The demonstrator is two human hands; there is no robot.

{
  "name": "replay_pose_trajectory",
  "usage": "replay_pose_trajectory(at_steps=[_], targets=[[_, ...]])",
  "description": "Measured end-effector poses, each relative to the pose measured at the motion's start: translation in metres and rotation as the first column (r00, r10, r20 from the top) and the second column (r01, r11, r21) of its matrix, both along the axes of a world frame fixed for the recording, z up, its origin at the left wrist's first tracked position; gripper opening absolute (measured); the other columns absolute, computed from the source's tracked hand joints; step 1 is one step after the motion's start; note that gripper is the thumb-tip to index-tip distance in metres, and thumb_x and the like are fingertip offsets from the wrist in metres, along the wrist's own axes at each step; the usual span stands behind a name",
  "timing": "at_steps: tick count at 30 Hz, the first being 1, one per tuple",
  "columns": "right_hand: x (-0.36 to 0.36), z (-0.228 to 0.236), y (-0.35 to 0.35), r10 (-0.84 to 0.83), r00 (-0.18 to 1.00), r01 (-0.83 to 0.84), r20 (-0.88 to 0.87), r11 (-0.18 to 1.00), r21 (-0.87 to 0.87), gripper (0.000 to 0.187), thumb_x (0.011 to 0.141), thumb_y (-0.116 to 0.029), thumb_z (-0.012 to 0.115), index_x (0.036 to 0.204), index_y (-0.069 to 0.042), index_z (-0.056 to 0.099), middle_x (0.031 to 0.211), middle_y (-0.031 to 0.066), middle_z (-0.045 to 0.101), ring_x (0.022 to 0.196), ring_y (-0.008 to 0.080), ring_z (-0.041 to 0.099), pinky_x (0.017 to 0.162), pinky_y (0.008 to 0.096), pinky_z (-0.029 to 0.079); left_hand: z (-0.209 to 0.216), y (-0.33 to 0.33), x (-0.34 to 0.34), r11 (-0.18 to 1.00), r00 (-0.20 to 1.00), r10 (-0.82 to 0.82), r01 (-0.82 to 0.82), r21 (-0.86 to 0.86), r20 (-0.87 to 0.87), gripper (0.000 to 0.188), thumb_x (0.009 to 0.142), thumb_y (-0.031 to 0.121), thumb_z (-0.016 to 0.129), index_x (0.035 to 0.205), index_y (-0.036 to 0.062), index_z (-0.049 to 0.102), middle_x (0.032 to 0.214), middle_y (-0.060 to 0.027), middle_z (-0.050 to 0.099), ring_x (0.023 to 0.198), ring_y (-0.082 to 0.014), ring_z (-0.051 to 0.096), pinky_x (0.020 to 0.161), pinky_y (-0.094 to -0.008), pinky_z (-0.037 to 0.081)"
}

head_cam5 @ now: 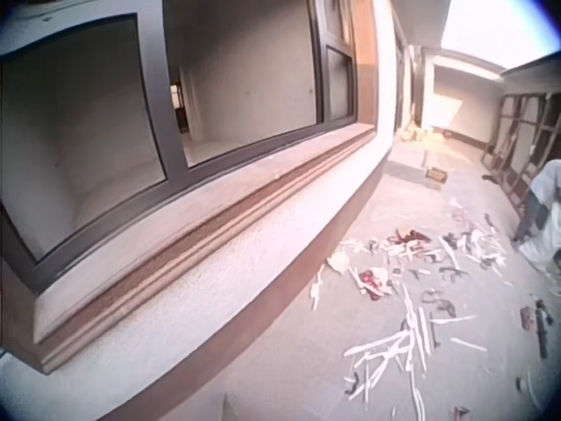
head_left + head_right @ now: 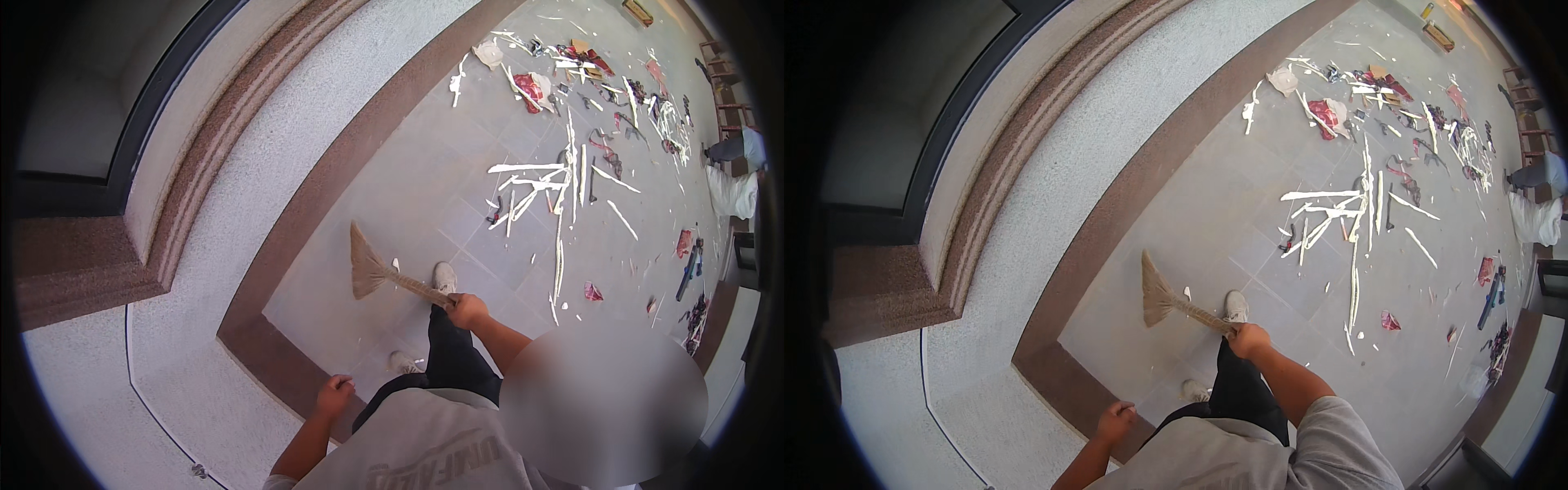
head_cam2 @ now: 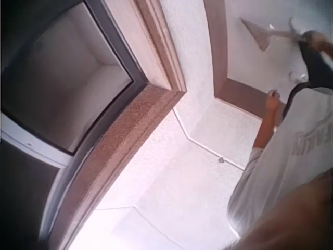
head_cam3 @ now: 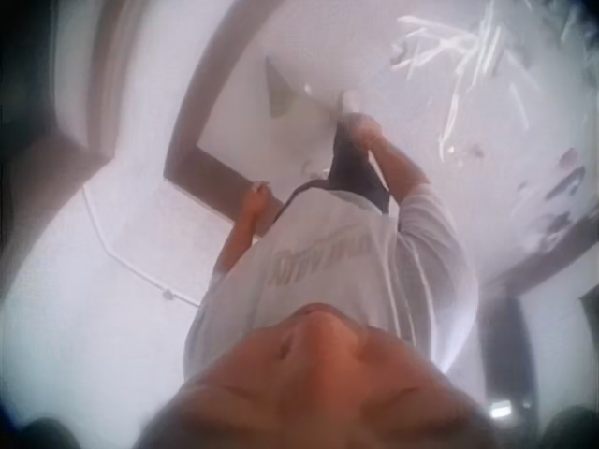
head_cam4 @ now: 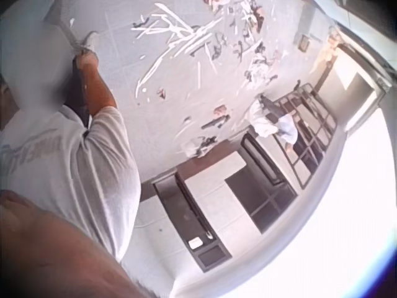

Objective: The person sweeps debris on a tiled floor using a broom, gathering pieces of paper, plastic, and wood into a central pile. They then pick up some of the debris by hand and place it into a white bag held by another person.

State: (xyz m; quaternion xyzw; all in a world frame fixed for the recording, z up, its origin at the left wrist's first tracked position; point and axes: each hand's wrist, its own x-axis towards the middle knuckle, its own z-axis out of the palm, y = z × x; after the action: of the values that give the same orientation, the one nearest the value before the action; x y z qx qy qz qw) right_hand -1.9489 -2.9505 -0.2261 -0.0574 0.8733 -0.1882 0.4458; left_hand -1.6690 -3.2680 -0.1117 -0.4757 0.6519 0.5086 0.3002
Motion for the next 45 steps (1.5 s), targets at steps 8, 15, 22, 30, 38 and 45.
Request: replay_pose_trajectory(at_steps=[8,15,22,30,38,45], targets=[[0.079,0.011,0.092,0.146,0.986,-0.109,-0.08,0.928,0.356,0.036,0.091,-0.038,0.055,0.118,-0.02,0.071,0.11,0.0122,0.073,0.106,0.0348,0.068,0.09,0.0476,0.055,-0.013,-0.057,0.212,0.983,0.984,0.172,-0.175,-0.053,-0.054,0.028,0.093,0.018,0.065,0.115,-0.0001,0.067,0.094,-0.0082,0.07,0.085,-0.0152,0.066,0.074,-0.0316,0.053],[0.076,0.069,0.162,-0.181,0.91,0.356,-0.374,0.805,0.476,0.035,0.093,-0.033,0.056,0.116,-0.013,0.071,0.109,0.018,0.072,0.105,0.0367,0.069,0.091,0.0483,0.055,-0.098,-0.102,0.463,0.936,0.929,-0.353,0.349,0.055,0.113,0.024,0.094,0.02,0.061,0.109,0.0024,0.067,0.089,-0.0091,0.069,0.075,-0.0173,0.065,0.066,-0.0328,0.053],[0.229,0.074,0.096,-0.044,0.979,0.087,-0.198,0.973,0.213,0.04,0.092,-0.037,0.056,0.125,-0.016,0.065,0.107,0.018,0.072,0.102,0.0394,0.067,0.091,0.0497,0.053,-0.02,-0.012,0.365,0.937,0.925,0.325,-0.343,0.066,0.195,0.019,0.094,0.017,0.061,0.107,0.0035,0.065,0.087,-0.0065,0.066,0.07,-0.0168,0.063,0.061,-0.0305,0.051],[0.268,0.019,0.163,0.066,0.998,-0.066,0.01,0.968,0.243,0.037,0.094,-0.037,0.052,0.117,-0.013,0.068,0.112,0.0144,0.072,0.107,0.0359,0.068,0.093,0.0492,0.053,0.036,0.099,0.313,0.907,0.907,0.422,-0.422,0.001,-0.022,0.023,0.091,0.015,0.066,0.109,-0.0005,0.065,0.092,-0.0066,0.066,0.073,-0.017,0.063,0.065,-0.0309,0.052],[0.149,0.057,0.452,-0.352,0.902,0.43,-0.251,0.781,0.452,0.039,0.098,-0.036,0.051,0.122,-0.011,0.069,0.117,0.0167,0.071,0.109,0.0349,0.068,0.094,0.0455,0.054,0.02,0.27,0.429,0.972,0.954,0.233,-0.229,-0.047,0.19,0.027,0.092,0.021,0.067,0.109,0.0001,0.069,0.089,-0.0085,0.07,0.08,-0.0178,0.066,0.072,-0.0336,0.054],[0.258,0.07,0.438,-0.169,0.94,0.232,-0.296,0.954,0.191,0.039,0.093,-0.034,0.058,0.122,-0.009,0.066,0.104,0.0221,0.071,0.1,0.0419,0.067,0.089,0.0506,0.053,0.01,0.316,0.449,0.996,0.996,-0.082,0.084,-0.037,0.042,0.036,0.092,0.025,0.067,0.117,-0.001,0.068,0.097,-0.0103,0.072,0.088,-0.0182,0.068,0.08,-0.0335,0.054]])
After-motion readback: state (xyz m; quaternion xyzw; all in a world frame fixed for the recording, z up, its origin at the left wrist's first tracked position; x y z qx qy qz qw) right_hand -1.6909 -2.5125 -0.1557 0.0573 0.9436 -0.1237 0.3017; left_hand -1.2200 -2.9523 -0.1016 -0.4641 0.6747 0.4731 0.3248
